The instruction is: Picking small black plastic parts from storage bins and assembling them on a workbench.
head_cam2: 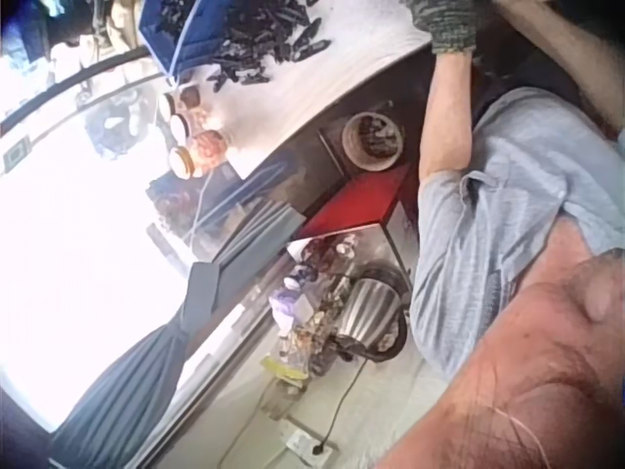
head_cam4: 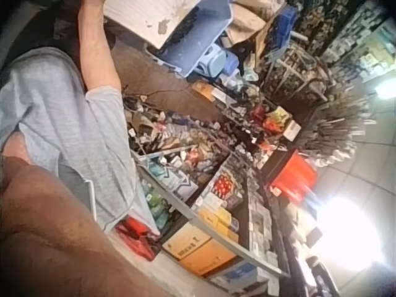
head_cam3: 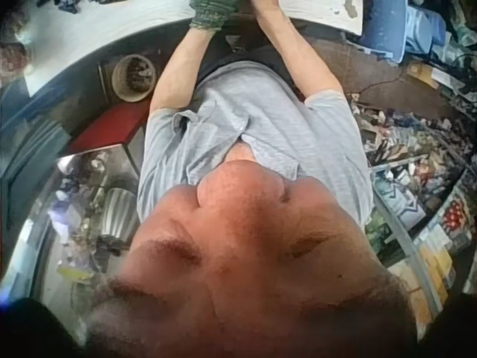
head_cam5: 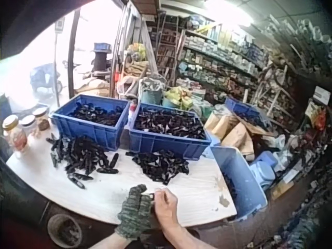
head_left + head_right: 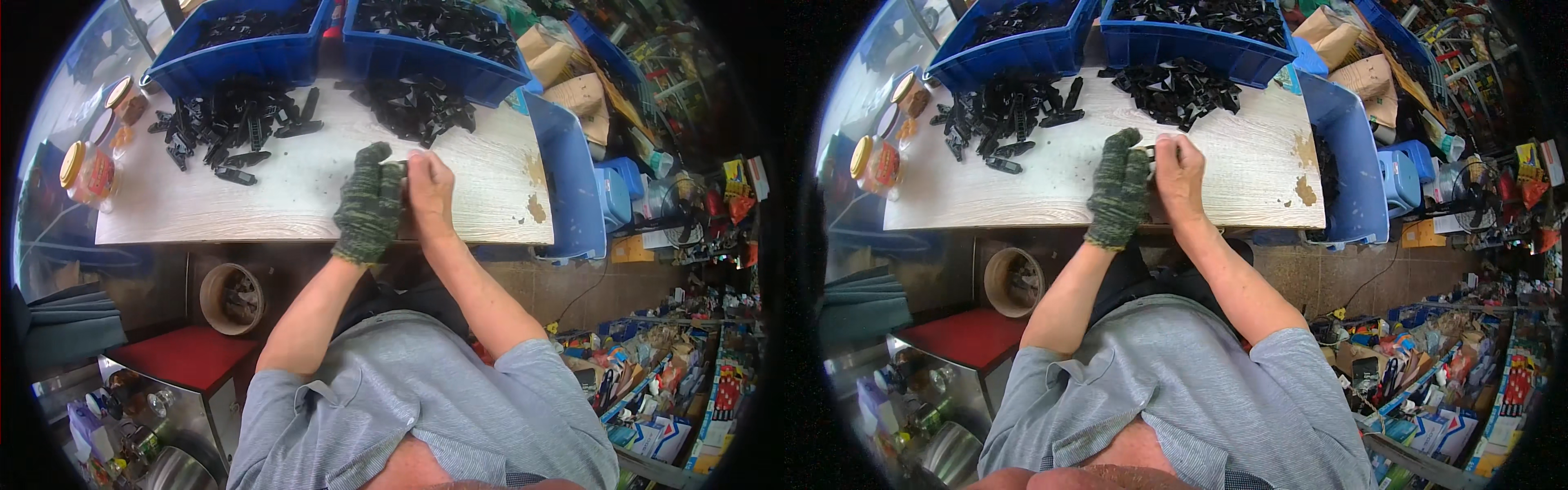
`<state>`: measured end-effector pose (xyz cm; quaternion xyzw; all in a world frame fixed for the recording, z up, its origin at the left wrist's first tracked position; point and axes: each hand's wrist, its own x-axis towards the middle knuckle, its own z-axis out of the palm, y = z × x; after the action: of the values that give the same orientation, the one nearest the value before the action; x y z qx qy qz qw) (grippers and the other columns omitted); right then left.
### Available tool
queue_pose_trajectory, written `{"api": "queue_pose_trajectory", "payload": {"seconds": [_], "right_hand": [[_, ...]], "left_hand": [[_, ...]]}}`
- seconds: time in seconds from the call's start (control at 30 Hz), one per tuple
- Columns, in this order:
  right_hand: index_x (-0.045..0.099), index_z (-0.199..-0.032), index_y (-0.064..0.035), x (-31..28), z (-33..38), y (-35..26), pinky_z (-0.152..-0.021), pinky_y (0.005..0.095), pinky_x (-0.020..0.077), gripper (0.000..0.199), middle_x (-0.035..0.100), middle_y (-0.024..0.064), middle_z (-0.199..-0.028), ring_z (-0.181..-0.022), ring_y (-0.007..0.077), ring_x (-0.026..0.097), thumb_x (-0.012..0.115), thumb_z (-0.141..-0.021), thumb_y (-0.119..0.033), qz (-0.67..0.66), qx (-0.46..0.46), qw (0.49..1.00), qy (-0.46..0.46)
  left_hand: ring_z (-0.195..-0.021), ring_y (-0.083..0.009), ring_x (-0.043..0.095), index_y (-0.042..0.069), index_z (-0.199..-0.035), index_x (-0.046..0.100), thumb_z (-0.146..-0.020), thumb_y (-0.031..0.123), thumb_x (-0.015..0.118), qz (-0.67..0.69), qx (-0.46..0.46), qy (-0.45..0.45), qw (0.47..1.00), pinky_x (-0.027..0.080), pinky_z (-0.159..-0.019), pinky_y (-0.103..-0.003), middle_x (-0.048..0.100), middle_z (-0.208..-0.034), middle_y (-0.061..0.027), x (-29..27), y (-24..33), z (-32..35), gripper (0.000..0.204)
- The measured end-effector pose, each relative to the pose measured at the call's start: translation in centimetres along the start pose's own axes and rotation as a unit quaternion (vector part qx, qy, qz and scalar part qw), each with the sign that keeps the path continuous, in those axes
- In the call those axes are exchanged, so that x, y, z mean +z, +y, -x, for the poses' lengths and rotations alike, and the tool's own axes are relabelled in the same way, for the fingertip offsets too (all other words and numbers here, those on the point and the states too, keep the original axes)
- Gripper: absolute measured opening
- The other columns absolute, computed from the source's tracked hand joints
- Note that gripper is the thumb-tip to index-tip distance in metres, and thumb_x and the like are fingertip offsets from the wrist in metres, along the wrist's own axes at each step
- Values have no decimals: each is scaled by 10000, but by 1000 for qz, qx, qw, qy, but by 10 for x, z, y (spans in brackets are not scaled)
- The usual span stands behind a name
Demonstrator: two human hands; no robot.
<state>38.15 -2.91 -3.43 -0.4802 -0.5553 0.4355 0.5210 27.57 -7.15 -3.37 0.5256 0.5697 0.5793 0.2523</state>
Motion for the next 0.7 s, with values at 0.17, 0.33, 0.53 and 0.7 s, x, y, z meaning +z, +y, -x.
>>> {"api": "queue_pose_trajectory", "payload": {"seconds": [0.17, 0.33, 0.53, 0.7], "right_hand": [[544, -722, -74, -3, -2, -6, -496, 251, 327, 312, 464, -32, -629, -565, 60, 418, 584, -973, -253, -71, 17, 997, 5], [532, -786, -40, -8, 0, -16, -467, 295, 436, 295, 459, 9, -602, -489, 101, 418, 533, -985, -257, -127, 84, 988, -5], [475, -857, -22, -59, -36, -26, -463, 450, 591, 257, 394, 45, -559, -397, 157, 417, 451, -988, -242, -176, 193, 959, 113], [529, -928, -5, -134, -80, -25, -479, 457, 596, 253, 383, 48, -566, -391, 160, 422, 511, -964, -255, -146, 161, 936, 276]], "left_hand": [[-1122, -319, 587, 29, -1260, 577, -979, 153, 547, 31, -87, -33, 995, 465, -949, -388, 634, -1199, -169, 5, 12, 1, 309], [-1132, -333, 583, 52, -1267, 587, -958, 195, 576, -86, 5, -98, 991, 460, -966, -402, 642, -1214, -162, -24, 5, -7, 340], [-1201, -297, 550, 163, -1183, 655, -879, 208, 587, -516, 209, 63, 828, 424, -983, -496, 649, -1169, -97, -84, -30, -60, 314], [-1176, -275, 570, 178, -1181, 673, -836, 156, 622, -548, 200, 17, 812, 420, -1008, -458, 654, -1197, -87, -75, -31, -57, 350]]}}
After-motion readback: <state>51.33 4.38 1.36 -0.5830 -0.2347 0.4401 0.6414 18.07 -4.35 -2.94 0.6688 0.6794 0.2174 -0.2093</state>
